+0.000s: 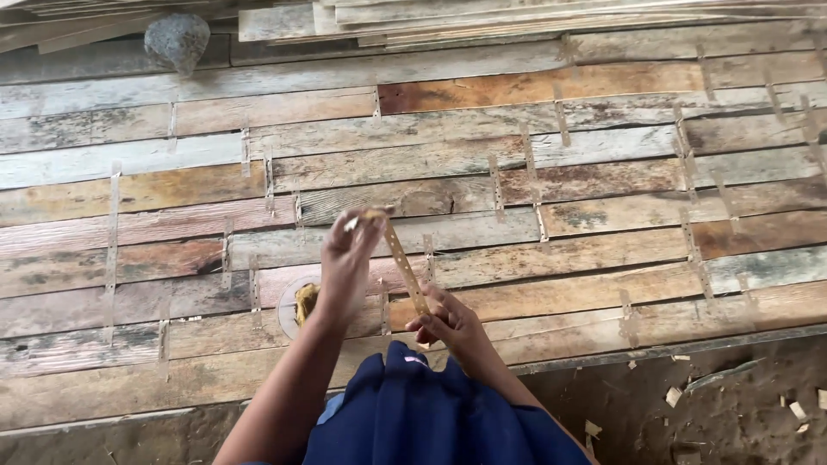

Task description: The person applies a brown paste from a plastic container onto thin wooden strips using their fingers. They then press the strips onto a wooden workbench surface, smoothing them down to adhere them in place.

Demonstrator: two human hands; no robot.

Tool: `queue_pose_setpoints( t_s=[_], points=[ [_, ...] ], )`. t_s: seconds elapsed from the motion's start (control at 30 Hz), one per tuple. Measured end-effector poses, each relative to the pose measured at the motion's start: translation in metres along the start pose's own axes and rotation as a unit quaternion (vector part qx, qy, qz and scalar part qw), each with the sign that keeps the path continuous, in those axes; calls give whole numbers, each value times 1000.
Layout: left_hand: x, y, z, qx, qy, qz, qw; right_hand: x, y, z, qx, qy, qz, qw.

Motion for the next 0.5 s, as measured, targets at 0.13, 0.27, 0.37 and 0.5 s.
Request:
queue_pose_setpoints(
  t_s=[0.13,0.27,0.37,0.5],
  points=[
    [64,40,51,-78,177,-22,981,-22,6,19,-42,-69,-12,997],
    [97,57,100,-87,183,200,959,-32,12,46,-99,-131,51,985],
    [123,67,136,-87,237,273,928,-24,17,73,-128,-135,48,981],
    [181,96,183,-63,218,318,920,-20,28,112,-169,-149,47,973]
  ],
)
Point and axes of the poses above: each hand's wrist, its own z-axis towards the middle knuckle, its own y-axis out of the back of the hand, x = y × z, the point moved 5 cm from there along z, towards the middle knuckle, and after that the axes turned 9 degrees about -z, right-handed, at the moved point
